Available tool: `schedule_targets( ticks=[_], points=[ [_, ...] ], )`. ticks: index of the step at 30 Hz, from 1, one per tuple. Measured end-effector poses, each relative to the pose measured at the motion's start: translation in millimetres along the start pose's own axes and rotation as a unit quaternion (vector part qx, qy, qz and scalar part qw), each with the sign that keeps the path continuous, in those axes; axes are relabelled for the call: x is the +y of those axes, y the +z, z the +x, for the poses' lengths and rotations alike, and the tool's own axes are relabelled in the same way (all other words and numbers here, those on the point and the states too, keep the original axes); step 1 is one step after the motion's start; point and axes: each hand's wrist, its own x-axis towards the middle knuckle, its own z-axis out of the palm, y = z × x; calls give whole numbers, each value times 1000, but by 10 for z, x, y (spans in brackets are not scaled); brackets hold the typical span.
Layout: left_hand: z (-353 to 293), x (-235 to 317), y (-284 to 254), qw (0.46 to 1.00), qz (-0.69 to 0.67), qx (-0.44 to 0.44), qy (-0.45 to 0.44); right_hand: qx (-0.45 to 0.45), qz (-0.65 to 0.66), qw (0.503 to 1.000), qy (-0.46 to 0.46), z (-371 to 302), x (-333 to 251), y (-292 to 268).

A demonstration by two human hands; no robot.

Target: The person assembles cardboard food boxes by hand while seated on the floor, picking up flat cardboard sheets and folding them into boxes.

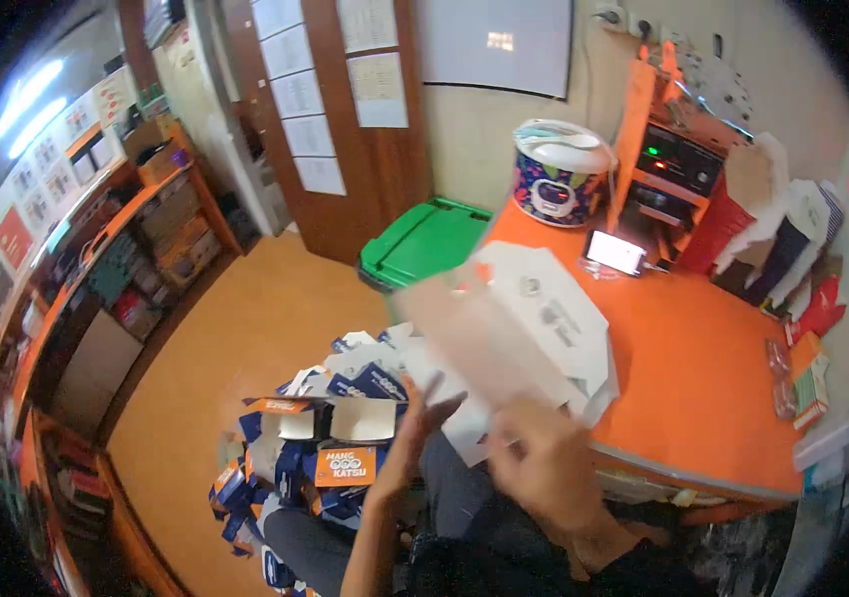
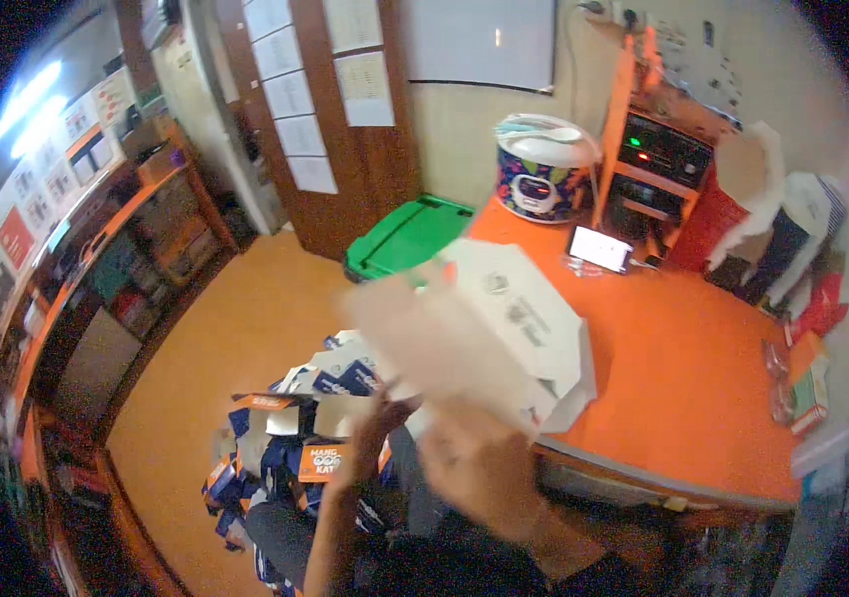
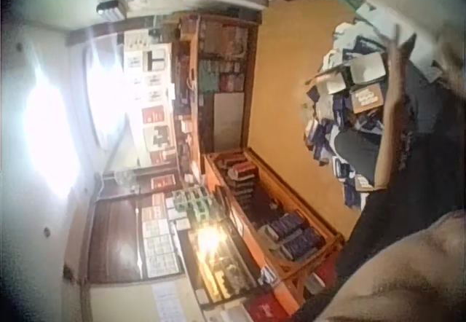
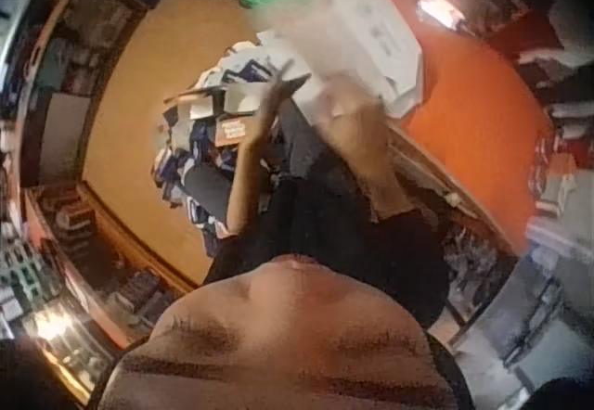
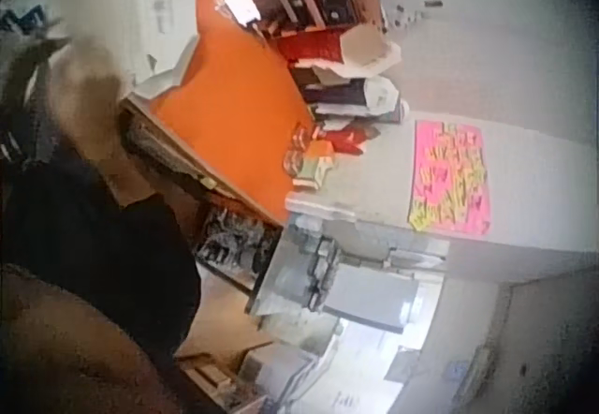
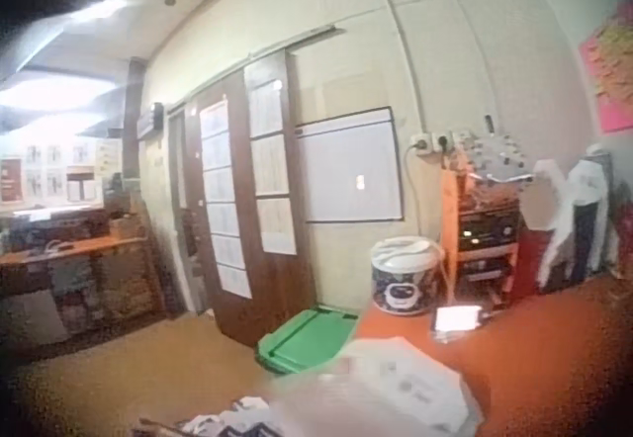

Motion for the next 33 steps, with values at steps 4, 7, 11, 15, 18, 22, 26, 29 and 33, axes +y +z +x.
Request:
schedule_targets(
  ticks=[4, 7, 11, 15, 18, 22, 26, 29, 33],
  points=[
    [-153, 806, 740, 973, -28, 224, -42, -237, 71, 968, -36, -201, -221, 94],
    [-418, 857, 629, 972, 61, 223, -31, -120, 70, 987, -86, 92, -196, 183],
    [-657, 963, 798, 951, 149, 268, 22, 54, 51, 989, -127, 456, -324, 204],
    [-683, 1190, 841, 949, 44, 293, 113, -50, 16, 981, -188, 199, -310, 323],
    [-647, 1161, 981, 941, 46, 308, 130, -42, 53, 973, -222, 143, -294, 443],
    [-690, 756, 564, 860, 331, 296, 252, 6, 155, 968, -199, 104, -401, 518],
    [-621, 975, 789, 770, 413, 366, 319, 51, 169, 969, -176, 163, -477, 607],
    [-761, 810, 709, 576, 512, 501, 395, 97, 130, 969, -187, 156, -532, 664],
    [-1048, 602, 609, 628, 518, 501, 293, 95, 205, 948, -225, 53, -736, 820]
  ],
)
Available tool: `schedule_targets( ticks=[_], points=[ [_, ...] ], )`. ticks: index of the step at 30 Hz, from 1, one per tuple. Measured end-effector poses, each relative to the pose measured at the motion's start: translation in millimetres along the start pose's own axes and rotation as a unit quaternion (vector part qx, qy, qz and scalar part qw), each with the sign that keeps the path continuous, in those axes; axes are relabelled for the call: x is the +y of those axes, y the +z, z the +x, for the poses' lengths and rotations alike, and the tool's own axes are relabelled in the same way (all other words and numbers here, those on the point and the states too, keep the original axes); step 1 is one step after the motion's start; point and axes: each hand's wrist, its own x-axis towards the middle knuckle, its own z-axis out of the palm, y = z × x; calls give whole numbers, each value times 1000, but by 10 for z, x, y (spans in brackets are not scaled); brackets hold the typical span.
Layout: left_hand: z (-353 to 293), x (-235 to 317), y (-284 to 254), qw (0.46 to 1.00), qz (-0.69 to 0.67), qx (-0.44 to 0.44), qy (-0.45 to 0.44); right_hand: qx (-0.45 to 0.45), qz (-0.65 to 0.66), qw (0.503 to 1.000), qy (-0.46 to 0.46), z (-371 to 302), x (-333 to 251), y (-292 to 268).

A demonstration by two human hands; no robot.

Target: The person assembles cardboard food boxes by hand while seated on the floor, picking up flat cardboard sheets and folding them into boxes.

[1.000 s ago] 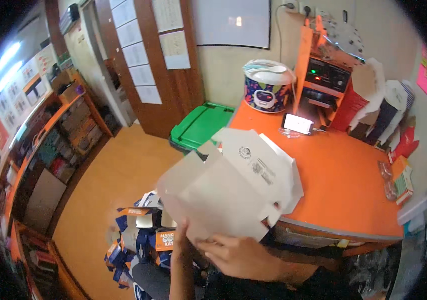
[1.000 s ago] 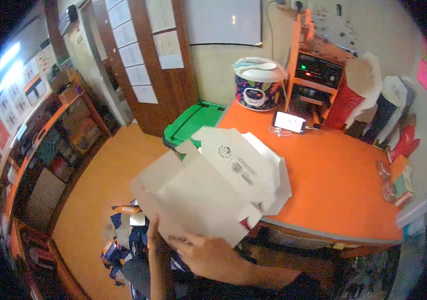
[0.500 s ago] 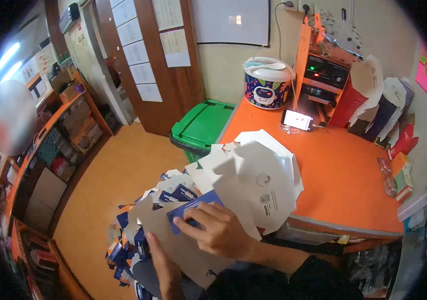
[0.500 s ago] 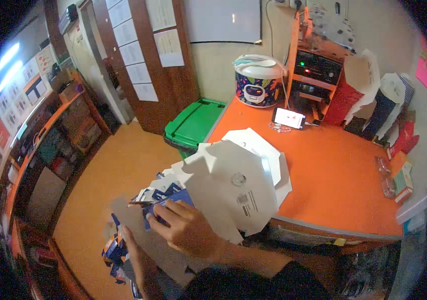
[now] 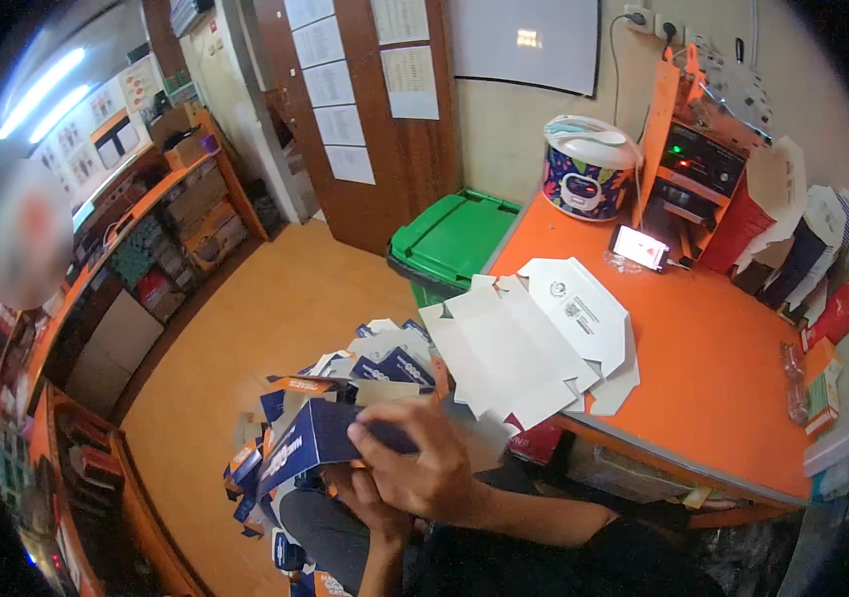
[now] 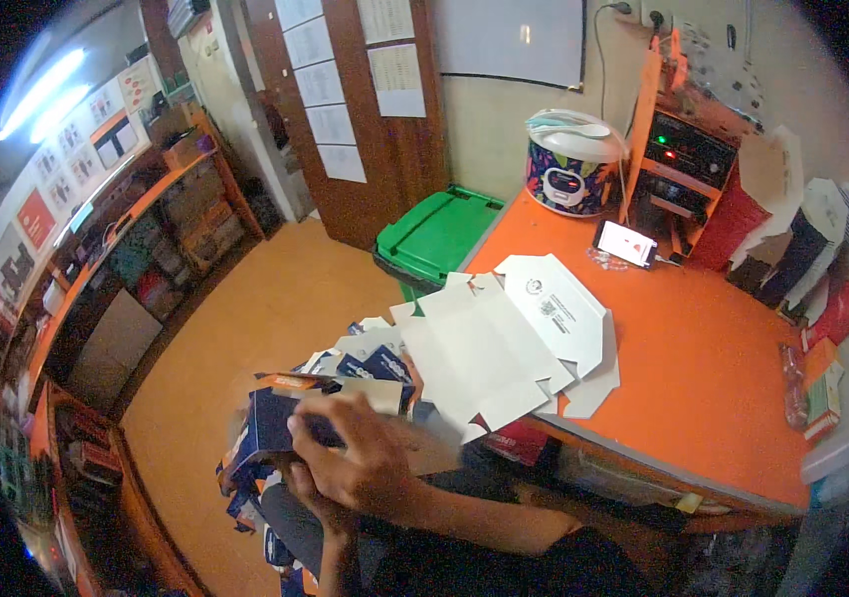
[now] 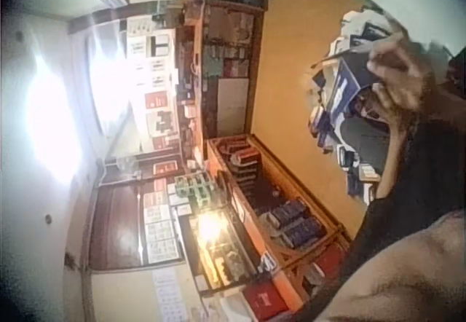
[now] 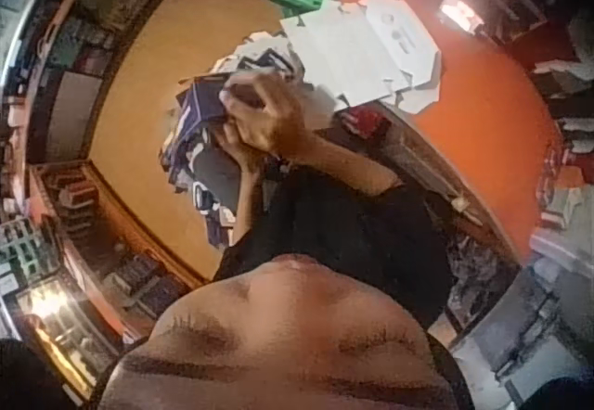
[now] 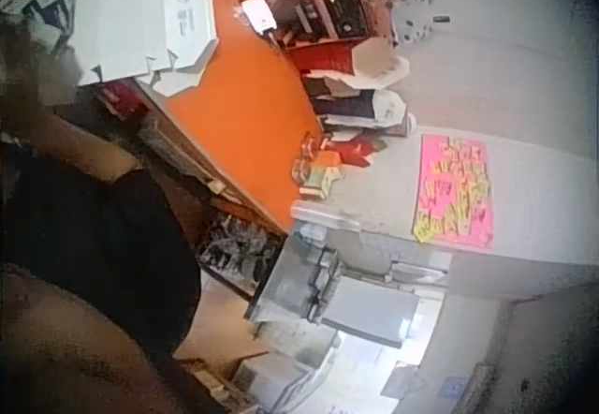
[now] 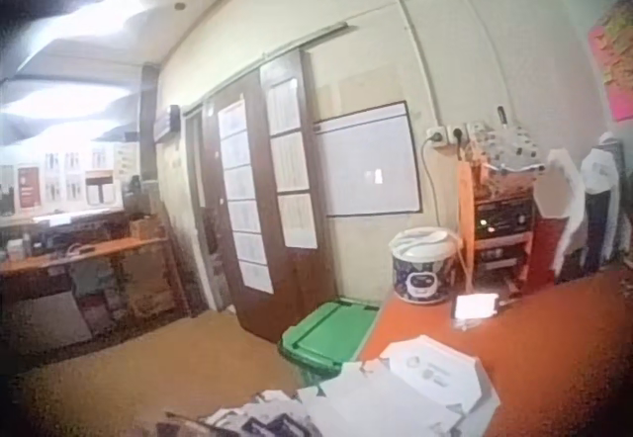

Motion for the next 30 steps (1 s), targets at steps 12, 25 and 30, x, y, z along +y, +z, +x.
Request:
schedule_targets(
  ticks=[12, 25, 30],
  points=[
    [282, -90, -229, 950, -230, -47, -206, -101, 129, 986, 40, -107, -17, 255],
    [527, -128, -269, 887, -340, 152, -274, -150, 42, 985, 74, -206, 38, 329],
    [126, -290, -110, 955, -196, 141, -171, -177, 42, 982, 50, -114, -79, 398]
  ],
)
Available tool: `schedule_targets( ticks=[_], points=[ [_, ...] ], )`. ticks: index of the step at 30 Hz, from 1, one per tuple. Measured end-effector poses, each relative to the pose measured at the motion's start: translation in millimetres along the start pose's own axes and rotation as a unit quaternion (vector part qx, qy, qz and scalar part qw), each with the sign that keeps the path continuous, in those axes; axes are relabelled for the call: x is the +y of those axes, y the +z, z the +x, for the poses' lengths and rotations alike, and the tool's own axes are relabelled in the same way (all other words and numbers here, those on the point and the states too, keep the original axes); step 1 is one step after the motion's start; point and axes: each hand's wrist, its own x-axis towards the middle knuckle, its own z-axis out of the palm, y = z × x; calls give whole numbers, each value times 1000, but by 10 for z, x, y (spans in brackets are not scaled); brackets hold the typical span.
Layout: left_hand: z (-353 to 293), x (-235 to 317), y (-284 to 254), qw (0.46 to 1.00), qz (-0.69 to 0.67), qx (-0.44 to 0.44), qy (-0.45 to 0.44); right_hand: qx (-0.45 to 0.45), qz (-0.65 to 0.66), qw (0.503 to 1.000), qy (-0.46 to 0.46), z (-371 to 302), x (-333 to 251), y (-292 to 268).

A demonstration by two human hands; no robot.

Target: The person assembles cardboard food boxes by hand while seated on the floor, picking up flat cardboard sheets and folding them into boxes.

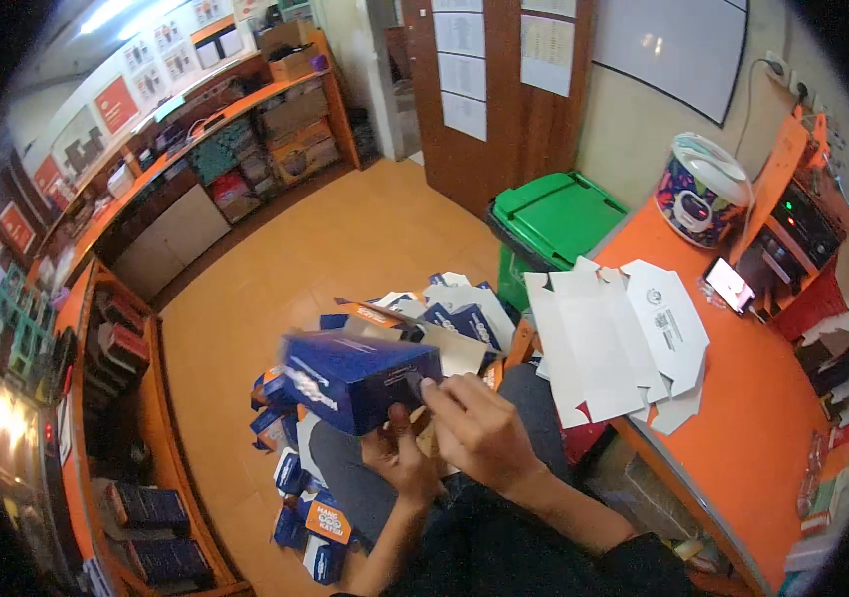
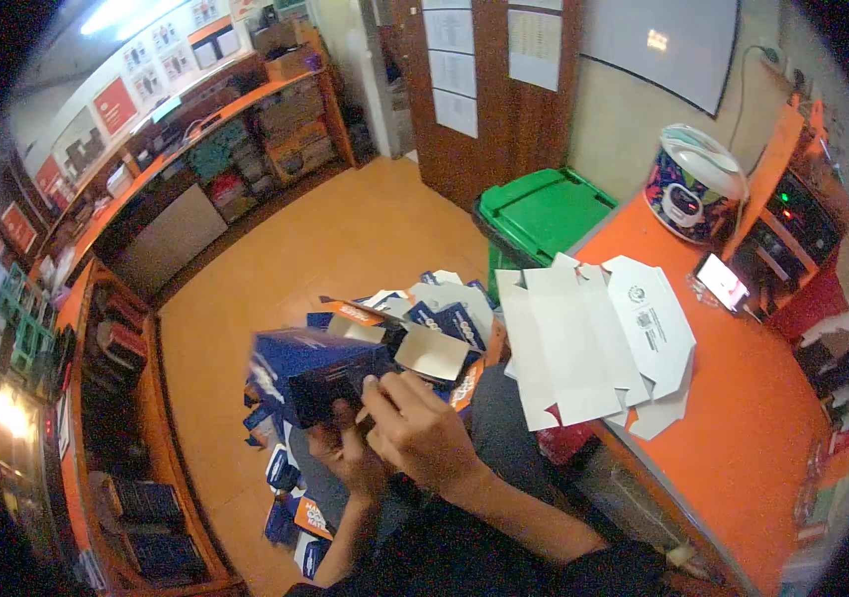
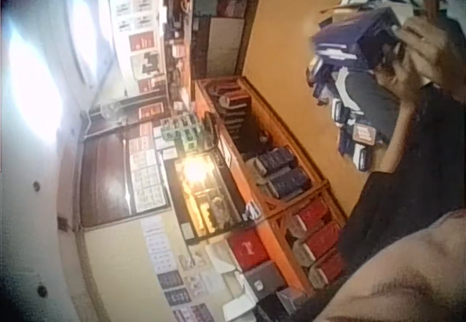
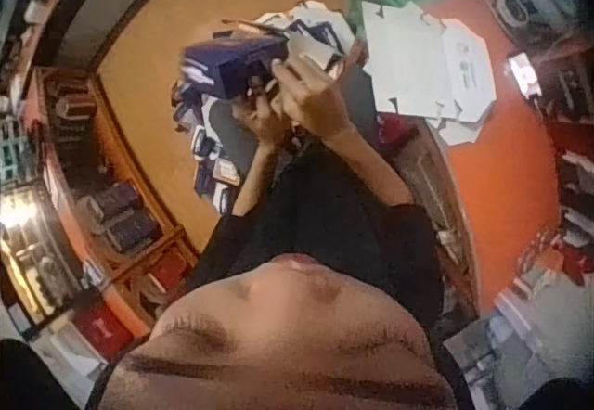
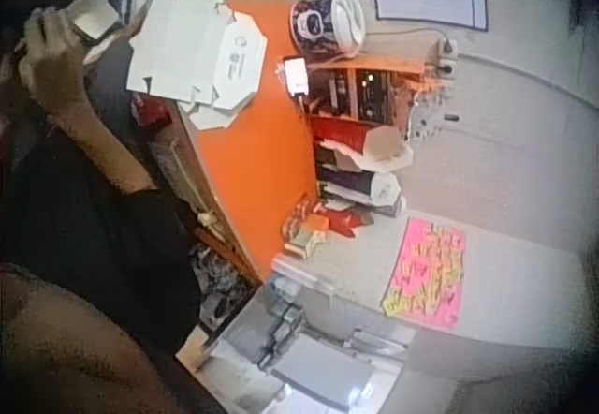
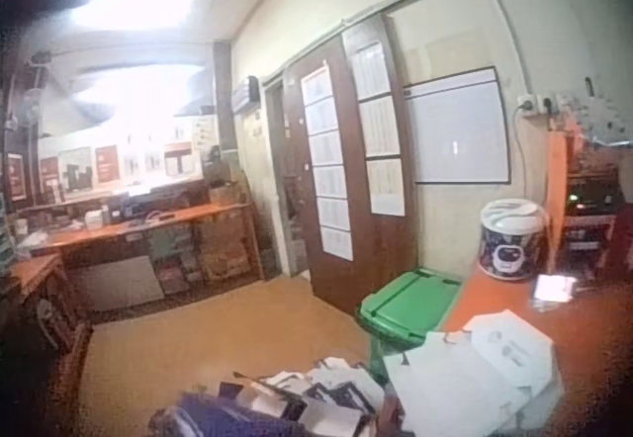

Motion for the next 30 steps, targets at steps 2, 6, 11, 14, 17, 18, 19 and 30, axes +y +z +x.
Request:
schedule_targets(
  ticks=[2, 6, 11, 14, 17, 18, 19, 30],
  points=[
    [80, 44, -37, 997, -39, -53, -40, -116, -60, 989, -62, -45, 116, -9],
    [198, 167, 23, 996, 9, -92, -20, -192, -112, 973, -67, -95, 51, -124],
    [13, -19, -94, 986, -33, -156, -40, -83, 44, 996, 10, -89, 26, 3],
    [-11, -17, 12, 979, -46, -195, 45, -55, 105, 993, 23, -17, 34, 45],
    [-44, -16, 27, 963, -12, -255, 87, 8, -19, 999, -35, 179, -164, -217],
    [-43, -14, 52, 956, 0, -275, 99, 32, -62, 996, -53, 224, -191, -278],
    [-26, -21, 67, 948, 21, -296, 112, 37, -52, 998, -24, 236, -176, -285],
    [330, 433, -72, 842, -426, -90, -318, -73, 221, 967, 106, 89, 96, -193]
  ],
)
